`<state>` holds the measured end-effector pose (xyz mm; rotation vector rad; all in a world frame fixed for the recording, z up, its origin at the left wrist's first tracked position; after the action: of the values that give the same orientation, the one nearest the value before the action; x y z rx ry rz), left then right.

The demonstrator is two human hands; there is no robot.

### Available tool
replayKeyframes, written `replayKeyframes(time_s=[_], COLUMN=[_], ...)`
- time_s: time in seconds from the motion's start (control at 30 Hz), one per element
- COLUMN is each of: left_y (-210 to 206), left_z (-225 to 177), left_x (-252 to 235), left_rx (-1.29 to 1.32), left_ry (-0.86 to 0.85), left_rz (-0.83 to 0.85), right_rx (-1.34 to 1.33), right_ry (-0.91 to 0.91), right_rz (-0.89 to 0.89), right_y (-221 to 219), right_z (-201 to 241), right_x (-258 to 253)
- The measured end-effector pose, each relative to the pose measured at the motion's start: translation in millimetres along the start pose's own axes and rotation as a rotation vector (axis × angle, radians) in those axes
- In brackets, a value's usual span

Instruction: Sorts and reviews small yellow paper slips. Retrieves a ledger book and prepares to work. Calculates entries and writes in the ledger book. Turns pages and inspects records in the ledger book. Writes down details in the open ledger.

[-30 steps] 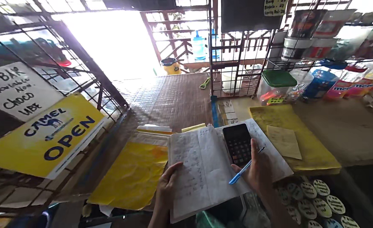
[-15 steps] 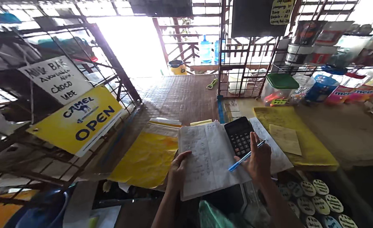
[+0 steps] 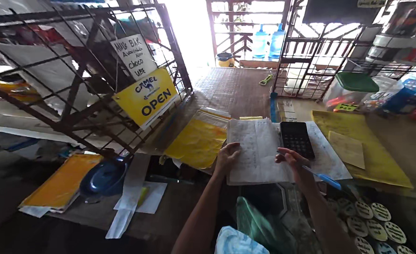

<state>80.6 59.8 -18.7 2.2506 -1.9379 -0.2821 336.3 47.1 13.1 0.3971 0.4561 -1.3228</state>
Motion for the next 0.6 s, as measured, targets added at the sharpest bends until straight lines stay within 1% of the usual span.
replayKeyframes(time_s=[0.07, 0.17, 0.27, 0.33, 0.47, 0.6], left_y=[-0.4, -0.2, -0.9, -1.0, -0.8, -1.1], left_z=[0.4, 0.9, 0.1, 1.1, 2.9, 2.0], left_x=[-0.9, -1.7, -1.2, -1.4, -1.8, -0.6], left_rx=[-0.002, -0.017, -0.033, -0.030, -0.020, -0.020], left_ry=[0.008, 0.017, 0.017, 0.020, 0.010, 0.012], left_rz=[0.000, 0.004, 0.006, 0.004, 0.001, -0.002], right_rx=[0.018, 0.050, 0.008, 0.130, 0.362, 0.688], right_ry=[-0.035, -0.071, -0.088, -0.021, 0.156, 0.211], right_rz=[0.042, 0.151, 0.208, 0.182, 0.052, -0.092], right_y=[-15.2, -32.7, -35.4, -23.4, 17.8, 55.0], right_z=[-5.9, -10.9, -11.8, -11.0, -6.2, 0.9], right_x=[-3.2, -0.6, 8.9, 16.0, 23.8, 14.0])
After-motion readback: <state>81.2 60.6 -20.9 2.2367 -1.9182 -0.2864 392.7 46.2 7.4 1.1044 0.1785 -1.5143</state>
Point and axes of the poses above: each hand's wrist, its own x-axis away from the middle knuckle, its own y-axis out of the back of the hand, z = x × y, the point moved 8 cm from there along -x, towards the middle knuckle, and after that the axes turned 6 degrees about y, right-handed, at the moved point
